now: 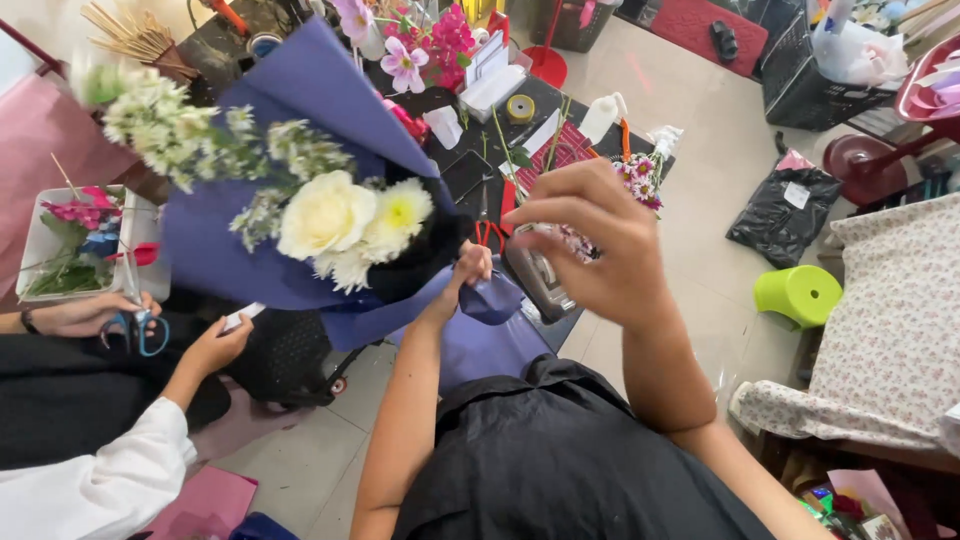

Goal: The person wraps a bouquet of white flowers and greenery in purple paper. They fold the paper around the stems, secure it with tape, and trim the excess paper with scissors. The person then adds a second layer of purple paper and secures it with tape.

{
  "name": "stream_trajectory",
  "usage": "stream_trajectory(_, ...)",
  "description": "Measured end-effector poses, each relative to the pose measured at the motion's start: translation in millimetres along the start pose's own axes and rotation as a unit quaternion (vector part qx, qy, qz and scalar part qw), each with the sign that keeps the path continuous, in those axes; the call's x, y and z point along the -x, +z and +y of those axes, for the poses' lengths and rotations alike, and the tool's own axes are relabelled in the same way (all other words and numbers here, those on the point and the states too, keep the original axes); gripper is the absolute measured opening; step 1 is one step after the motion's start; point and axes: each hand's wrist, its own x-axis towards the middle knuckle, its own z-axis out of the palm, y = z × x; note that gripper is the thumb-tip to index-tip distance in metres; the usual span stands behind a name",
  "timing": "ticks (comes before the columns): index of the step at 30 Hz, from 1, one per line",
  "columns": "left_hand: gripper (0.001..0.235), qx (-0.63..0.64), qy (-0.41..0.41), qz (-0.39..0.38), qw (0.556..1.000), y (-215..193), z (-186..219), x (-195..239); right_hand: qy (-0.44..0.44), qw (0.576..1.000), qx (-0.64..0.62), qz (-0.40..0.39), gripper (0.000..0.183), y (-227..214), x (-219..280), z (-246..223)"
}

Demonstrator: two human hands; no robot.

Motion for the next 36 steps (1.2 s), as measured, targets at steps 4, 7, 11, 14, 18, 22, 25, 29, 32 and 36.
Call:
stream_trajectory(4,0.045,-0.011,0.007,0.035,0.999,-19,21,5,0.078,0.997,0.016,-0.002,0.015,12,23,35)
stream_trajectory(7,0.048,-0.018,0.0,0.077,0.997,-20,36,5,0.164,0.953,0.048,-0.251,0.043,44,51,60)
stream_trajectory(11,0.051,-0.105,0.007,0.118,0.987,-31,22,11,0.242,0.905,-0.12,-0.33,0.076,88,86,80)
stream_trajectory(14,0.052,-0.113,-0.006,0.131,0.985,-34,21,17,0.316,0.881,-0.202,-0.289,0.08,113,121,106)
stream_trajectory(18,0.052,-0.068,-0.027,0.092,0.993,-45,20,26,0.433,0.74,-0.456,-0.239,0.08,124,153,126)
stream_trajectory(22,0.052,-0.053,-0.044,0.083,0.994,-51,28,32,0.441,0.633,-0.612,-0.174,0.065,132,181,133)
stream_trajectory(25,0.047,-0.043,-0.027,0.086,0.995,-46,47,25,0.426,0.663,-0.586,-0.188,0.047,146,199,141)
stream_trajectory(29,0.045,-0.04,-0.007,0.067,0.997,-46,49,22,0.435,0.691,-0.56,-0.139,0.037,158,209,145)
stream_trajectory(32,0.043,-0.059,0.02,0.064,0.996,-45,47,22,0.44,0.707,-0.541,-0.124,0.036,164,211,143)
stream_trajectory(36,0.039,-0.079,0.04,0.089,0.992,-43,42,20,0.449,0.706,-0.537,-0.107,0.032,168,214,141)
